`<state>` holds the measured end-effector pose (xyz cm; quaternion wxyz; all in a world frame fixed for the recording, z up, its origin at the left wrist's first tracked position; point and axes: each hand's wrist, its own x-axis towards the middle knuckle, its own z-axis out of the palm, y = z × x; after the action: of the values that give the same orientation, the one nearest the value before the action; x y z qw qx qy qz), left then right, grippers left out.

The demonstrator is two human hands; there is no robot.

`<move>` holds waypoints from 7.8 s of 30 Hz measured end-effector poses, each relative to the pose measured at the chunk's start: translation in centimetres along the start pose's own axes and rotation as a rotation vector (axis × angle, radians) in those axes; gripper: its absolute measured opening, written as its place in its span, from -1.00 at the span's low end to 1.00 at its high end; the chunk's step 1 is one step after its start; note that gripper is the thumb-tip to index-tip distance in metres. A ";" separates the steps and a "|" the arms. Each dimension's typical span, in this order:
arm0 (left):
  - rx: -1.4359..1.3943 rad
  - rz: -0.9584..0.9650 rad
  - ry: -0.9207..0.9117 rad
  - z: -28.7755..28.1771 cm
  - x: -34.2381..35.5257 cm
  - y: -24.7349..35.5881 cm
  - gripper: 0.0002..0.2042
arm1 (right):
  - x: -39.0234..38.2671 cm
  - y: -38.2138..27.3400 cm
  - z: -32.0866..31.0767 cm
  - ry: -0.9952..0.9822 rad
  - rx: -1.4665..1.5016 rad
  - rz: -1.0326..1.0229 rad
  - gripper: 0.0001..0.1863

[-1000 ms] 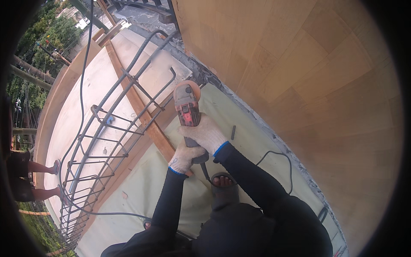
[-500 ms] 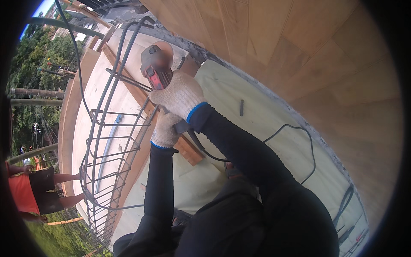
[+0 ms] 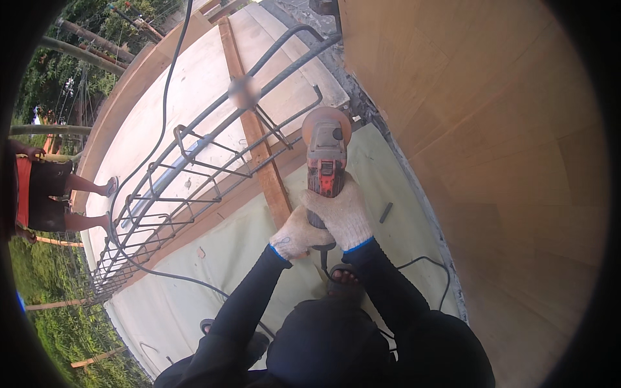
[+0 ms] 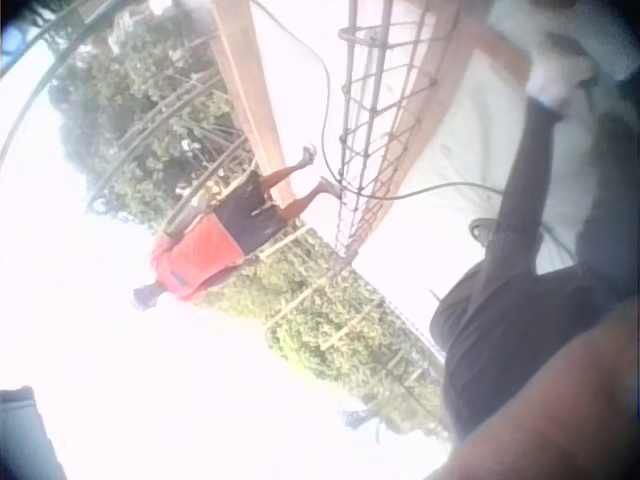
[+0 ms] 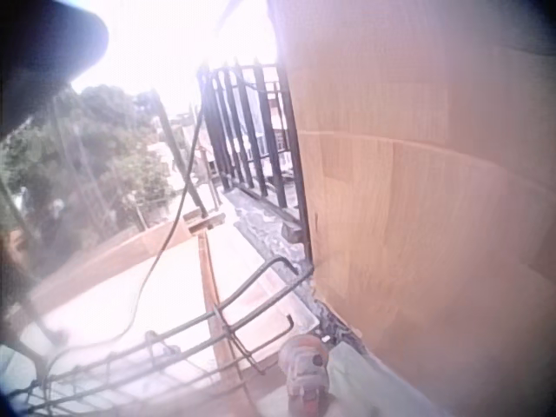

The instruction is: The person uses an angle grinder to cut a metal rebar frame on a rooftop construction site. They plug in the tool, position the rebar, and cut through the metal bars while sparks fly. Another worker is visible nearby.

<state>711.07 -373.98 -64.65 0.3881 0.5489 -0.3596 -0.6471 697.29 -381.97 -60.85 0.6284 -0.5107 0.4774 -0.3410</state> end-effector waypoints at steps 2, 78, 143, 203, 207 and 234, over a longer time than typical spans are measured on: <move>0.028 -0.111 -0.071 0.0 -0.2 1.2 -0.33 | -0.1 0.1 -0.1 0.031 0.002 0.059 -0.40; 0.257 0.457 -0.109 -3.8 4.8 9.2 -0.11 | 3.8 -3.6 1.6 0.061 0.200 -0.459 -0.38; 0.368 0.452 -0.043 -3.4 5.5 10.2 -0.11 | 4.4 -4.9 0.8 0.047 0.208 -0.443 -0.37; 0.451 0.411 -0.022 -3.9 4.0 12.5 0.05 | 4.2 -6.0 2.0 0.078 0.299 -0.451 -0.38; 0.460 0.422 -0.028 -3.7 4.7 11.6 0.05 | 4.3 -5.5 1.6 0.058 0.292 -0.421 -0.40; 0.472 0.445 -0.016 -4.1 4.3 12.3 -0.04 | 5.0 -5.2 1.9 0.038 0.356 -0.444 -0.30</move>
<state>716.00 -383.43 -56.11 0.3793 0.5267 -0.6139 -0.4493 700.90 -387.21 -57.07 0.6090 -0.4781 0.2981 -0.5582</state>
